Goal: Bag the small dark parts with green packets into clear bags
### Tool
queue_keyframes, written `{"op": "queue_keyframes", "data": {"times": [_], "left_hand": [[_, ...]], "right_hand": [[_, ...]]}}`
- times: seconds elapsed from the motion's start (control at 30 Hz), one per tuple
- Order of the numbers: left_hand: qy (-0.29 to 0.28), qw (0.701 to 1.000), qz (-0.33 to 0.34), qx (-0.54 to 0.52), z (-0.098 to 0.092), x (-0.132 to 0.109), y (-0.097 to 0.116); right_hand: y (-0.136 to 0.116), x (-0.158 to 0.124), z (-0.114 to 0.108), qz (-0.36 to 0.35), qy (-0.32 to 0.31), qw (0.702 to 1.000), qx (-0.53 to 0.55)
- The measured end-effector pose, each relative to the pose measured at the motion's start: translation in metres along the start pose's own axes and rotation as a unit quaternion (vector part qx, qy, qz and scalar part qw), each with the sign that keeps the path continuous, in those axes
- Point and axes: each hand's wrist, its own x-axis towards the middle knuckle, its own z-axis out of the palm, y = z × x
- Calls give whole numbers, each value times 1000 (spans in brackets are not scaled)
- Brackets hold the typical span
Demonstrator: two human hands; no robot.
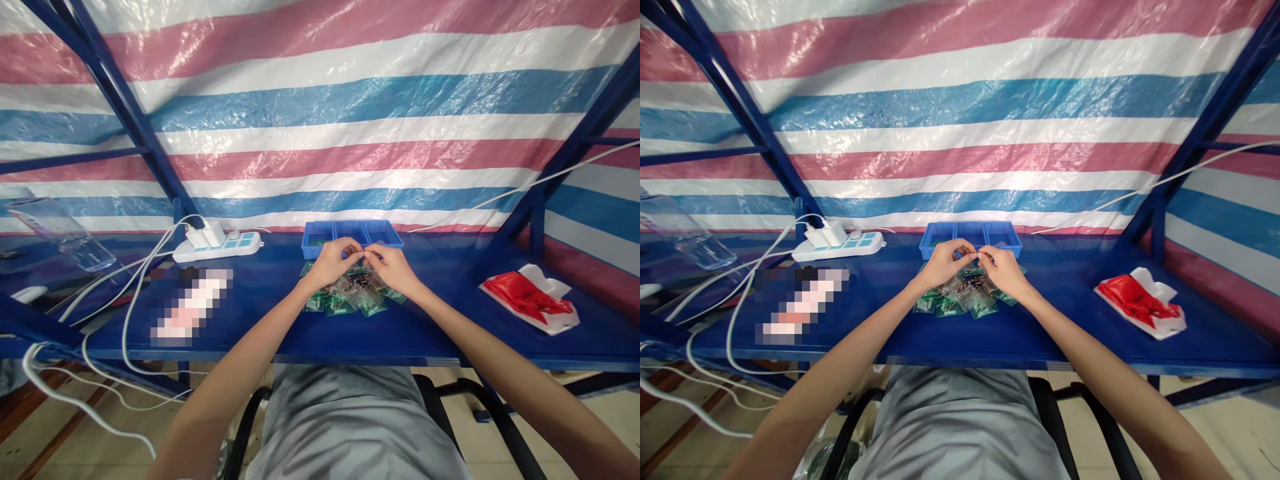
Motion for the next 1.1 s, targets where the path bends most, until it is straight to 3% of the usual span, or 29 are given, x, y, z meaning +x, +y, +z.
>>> {"op": "queue_keyframes", "data": {"times": [0.47,1.1], "left_hand": [[1,999,20,-29,1,0,3],[-24,981,98,167,-3,-5,2]], "right_hand": [[-2,-1,1,9,-31,999,36],[-9,-3,-2,-11,-25,996,-85]]}}
